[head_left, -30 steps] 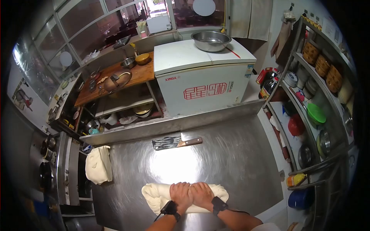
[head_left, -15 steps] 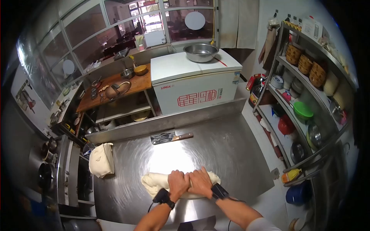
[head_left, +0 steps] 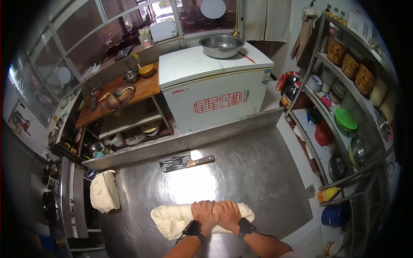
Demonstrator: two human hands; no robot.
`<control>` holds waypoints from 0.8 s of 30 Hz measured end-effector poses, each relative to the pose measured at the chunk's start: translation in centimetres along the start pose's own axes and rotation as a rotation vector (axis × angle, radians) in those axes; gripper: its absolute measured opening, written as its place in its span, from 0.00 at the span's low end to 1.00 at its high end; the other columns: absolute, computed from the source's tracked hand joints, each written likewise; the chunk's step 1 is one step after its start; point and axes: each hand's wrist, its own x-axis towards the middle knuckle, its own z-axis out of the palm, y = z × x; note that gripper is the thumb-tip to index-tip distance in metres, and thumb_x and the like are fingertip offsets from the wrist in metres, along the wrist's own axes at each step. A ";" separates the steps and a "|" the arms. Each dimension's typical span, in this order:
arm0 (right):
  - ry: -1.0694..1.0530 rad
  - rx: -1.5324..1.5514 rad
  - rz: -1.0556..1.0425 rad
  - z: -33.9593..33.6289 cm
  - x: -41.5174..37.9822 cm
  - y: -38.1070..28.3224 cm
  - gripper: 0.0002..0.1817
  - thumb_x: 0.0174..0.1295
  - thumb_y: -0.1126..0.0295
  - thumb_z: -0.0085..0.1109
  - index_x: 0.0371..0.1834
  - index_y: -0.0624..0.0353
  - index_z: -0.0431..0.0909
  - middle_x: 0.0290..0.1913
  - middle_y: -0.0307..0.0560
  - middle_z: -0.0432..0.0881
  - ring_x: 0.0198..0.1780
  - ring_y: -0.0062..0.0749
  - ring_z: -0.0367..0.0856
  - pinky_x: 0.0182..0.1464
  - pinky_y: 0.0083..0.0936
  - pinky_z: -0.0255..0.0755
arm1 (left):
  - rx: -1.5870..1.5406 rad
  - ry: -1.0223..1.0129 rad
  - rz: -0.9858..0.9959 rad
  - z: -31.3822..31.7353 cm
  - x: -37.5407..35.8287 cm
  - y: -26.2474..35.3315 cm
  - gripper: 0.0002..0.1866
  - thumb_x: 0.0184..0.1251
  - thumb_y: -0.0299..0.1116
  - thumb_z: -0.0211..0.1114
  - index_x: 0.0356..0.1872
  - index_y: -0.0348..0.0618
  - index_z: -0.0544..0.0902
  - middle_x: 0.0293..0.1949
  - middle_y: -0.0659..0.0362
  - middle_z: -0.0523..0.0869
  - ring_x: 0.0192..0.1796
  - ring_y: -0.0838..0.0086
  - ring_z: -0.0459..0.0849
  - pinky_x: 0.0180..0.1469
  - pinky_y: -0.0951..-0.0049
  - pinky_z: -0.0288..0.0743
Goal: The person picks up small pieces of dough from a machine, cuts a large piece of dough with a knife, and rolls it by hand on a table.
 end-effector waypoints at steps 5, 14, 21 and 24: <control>-0.193 0.150 0.207 0.7 3.7 2.8 0.12 0.63 0.63 0.61 0.42 0.59 0.81 0.45 0.48 0.86 0.51 0.47 0.83 0.56 0.44 0.74 | 0.188 -0.143 -0.155 4.1 4.3 -2.2 0.18 0.64 0.45 0.60 0.23 0.46 0.89 0.25 0.54 0.88 0.33 0.58 0.86 0.45 0.53 0.72; -0.447 0.019 0.149 -8.4 -0.9 -2.8 0.19 0.53 0.56 0.69 0.43 0.56 0.83 0.47 0.52 0.85 0.56 0.48 0.80 0.59 0.46 0.70 | 0.068 -0.173 -0.102 -2.5 -1.9 2.7 0.17 0.66 0.43 0.60 0.30 0.39 0.87 0.34 0.47 0.87 0.40 0.54 0.83 0.49 0.53 0.71; -0.023 -0.039 -0.016 -5.8 -12.0 -5.0 0.18 0.52 0.62 0.66 0.47 0.53 0.82 0.49 0.43 0.81 0.53 0.42 0.78 0.59 0.44 0.69 | 0.004 0.115 0.069 -1.1 -12.2 6.5 0.18 0.59 0.42 0.64 0.48 0.46 0.86 0.54 0.55 0.82 0.61 0.57 0.76 0.70 0.46 0.56; -0.094 -0.076 0.002 -3.2 -8.6 -0.9 0.21 0.51 0.62 0.68 0.50 0.52 0.82 0.53 0.44 0.82 0.57 0.43 0.78 0.62 0.44 0.68 | 0.007 -0.021 0.055 0.5 -7.2 4.5 0.18 0.59 0.42 0.64 0.49 0.48 0.87 0.55 0.55 0.82 0.62 0.58 0.76 0.71 0.45 0.55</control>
